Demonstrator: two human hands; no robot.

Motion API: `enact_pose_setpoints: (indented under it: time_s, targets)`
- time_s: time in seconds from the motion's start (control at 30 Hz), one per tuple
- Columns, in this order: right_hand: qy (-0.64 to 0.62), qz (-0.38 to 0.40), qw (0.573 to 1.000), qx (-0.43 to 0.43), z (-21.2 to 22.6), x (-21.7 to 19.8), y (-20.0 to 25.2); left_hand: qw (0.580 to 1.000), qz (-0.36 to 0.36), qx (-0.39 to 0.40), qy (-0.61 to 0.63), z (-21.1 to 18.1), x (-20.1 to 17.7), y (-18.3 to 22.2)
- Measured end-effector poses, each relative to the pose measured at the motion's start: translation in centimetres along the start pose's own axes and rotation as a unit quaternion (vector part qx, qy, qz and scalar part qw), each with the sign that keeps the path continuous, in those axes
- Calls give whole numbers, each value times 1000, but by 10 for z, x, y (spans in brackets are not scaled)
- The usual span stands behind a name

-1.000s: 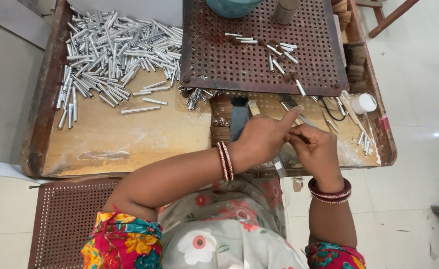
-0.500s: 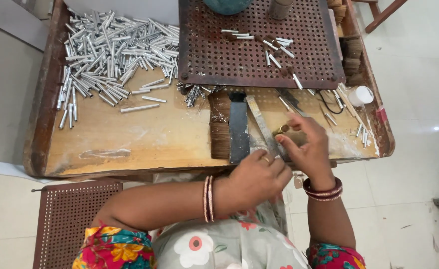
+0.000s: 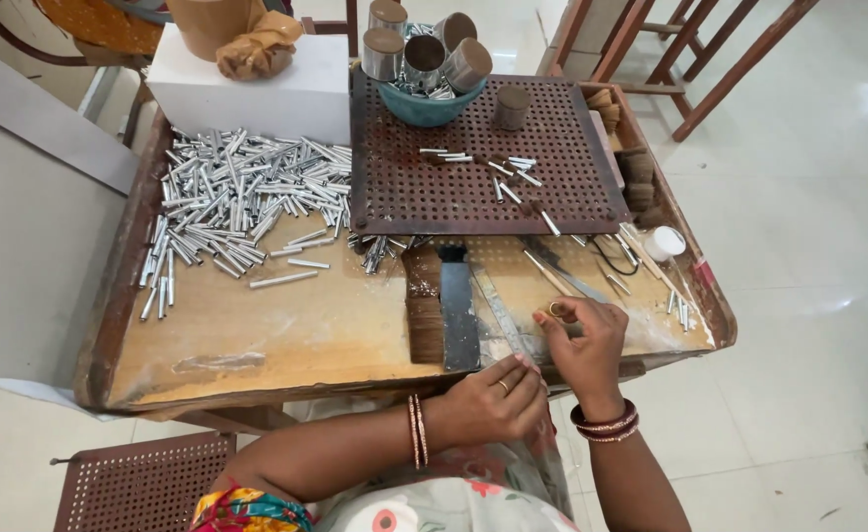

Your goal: The recorder is assembling small metal tubes into a grid-like board for manufacturing.

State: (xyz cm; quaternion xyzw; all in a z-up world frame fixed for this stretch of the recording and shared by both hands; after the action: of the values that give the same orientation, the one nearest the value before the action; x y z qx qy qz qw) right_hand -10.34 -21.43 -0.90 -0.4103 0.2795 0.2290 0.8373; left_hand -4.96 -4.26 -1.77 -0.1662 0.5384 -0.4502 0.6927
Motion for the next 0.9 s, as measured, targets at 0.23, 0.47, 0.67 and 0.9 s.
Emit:
enact_pose_setpoints:
  time_s: [0.23, 0.47, 0.67, 0.9]
  targets:
    - [10, 41, 998, 44, -2, -2, -2, 998, -31, -26, 46, 9, -29, -6]
    - [12, -19, 1000, 5, -1, -2, 0, 952, -158, -232, 120, 49, -68, 24]
    - [22, -40, 999, 4, -1, -7, 0, 901, -175, -383, 107, 70, -78, 55]
    - [16, -37, 999, 19, -3, -3, 3, 837, -220, -481, 142, 73, -69, 80]
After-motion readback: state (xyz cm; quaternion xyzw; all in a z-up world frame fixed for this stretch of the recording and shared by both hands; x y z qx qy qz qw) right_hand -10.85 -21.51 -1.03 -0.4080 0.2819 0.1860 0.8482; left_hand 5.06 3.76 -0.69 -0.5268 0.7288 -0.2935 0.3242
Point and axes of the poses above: each hand's wrist, its own y-axis away from the middle knuckle, its own x-axis out of the palm, z = x × y, the point moved 4 cm from there along -y, towards the middle knuckle, and after that the axes turned 8 degrees about x, right-handed, at the moved point
